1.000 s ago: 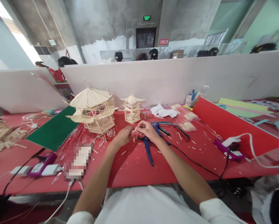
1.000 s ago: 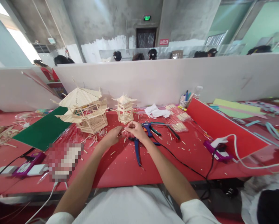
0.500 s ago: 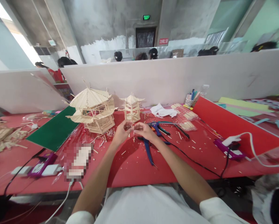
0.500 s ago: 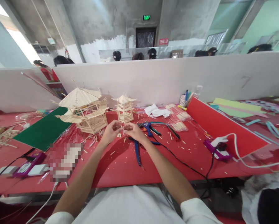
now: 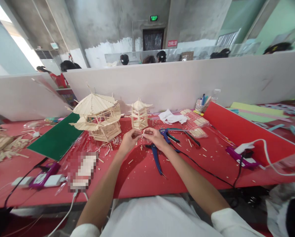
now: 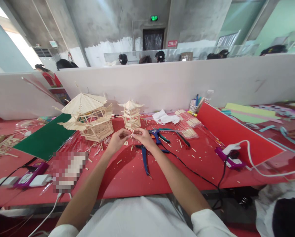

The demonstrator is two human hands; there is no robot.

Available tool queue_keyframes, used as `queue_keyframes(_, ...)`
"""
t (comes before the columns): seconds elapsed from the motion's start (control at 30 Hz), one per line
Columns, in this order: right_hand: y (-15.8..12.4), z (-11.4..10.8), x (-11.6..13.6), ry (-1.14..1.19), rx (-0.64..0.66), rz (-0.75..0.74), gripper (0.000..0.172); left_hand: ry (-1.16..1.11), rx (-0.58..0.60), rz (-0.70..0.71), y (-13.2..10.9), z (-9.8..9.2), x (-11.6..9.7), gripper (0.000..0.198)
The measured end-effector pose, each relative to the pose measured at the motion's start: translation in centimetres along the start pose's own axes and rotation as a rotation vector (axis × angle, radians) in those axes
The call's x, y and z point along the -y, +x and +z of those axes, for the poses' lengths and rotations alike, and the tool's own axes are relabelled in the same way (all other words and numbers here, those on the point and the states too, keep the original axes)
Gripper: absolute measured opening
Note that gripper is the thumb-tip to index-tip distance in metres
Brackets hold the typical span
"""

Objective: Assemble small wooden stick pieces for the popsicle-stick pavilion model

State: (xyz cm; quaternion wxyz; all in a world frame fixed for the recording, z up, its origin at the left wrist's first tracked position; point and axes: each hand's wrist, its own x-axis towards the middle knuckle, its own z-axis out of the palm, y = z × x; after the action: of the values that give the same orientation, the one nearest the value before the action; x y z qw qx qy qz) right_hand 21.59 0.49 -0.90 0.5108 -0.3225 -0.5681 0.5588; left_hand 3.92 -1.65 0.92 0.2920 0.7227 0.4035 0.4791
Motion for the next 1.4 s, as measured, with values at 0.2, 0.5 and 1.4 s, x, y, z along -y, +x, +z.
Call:
queue_keyframes(0.2, -0.04, 0.07, 0.2, -0.008, 0.004, -0.013, 0.036, 0.099, 0.015, 0.007, -0.07, -0.05, -0.17, 0.011)
queue_keyframes(0.5, -0.11, -0.02, 0.13, -0.061, 0.03, -0.042, 0.034, 0.106, 0.036, -0.042, -0.1, -0.03, -0.04, 0.014)
queue_keyframes(1.4, -0.01, -0.31, 0.71, 0.129, 0.023, 0.045, 0.042, 0.282, -0.033, 0.26, -0.47, -0.15, -0.15, 0.015)
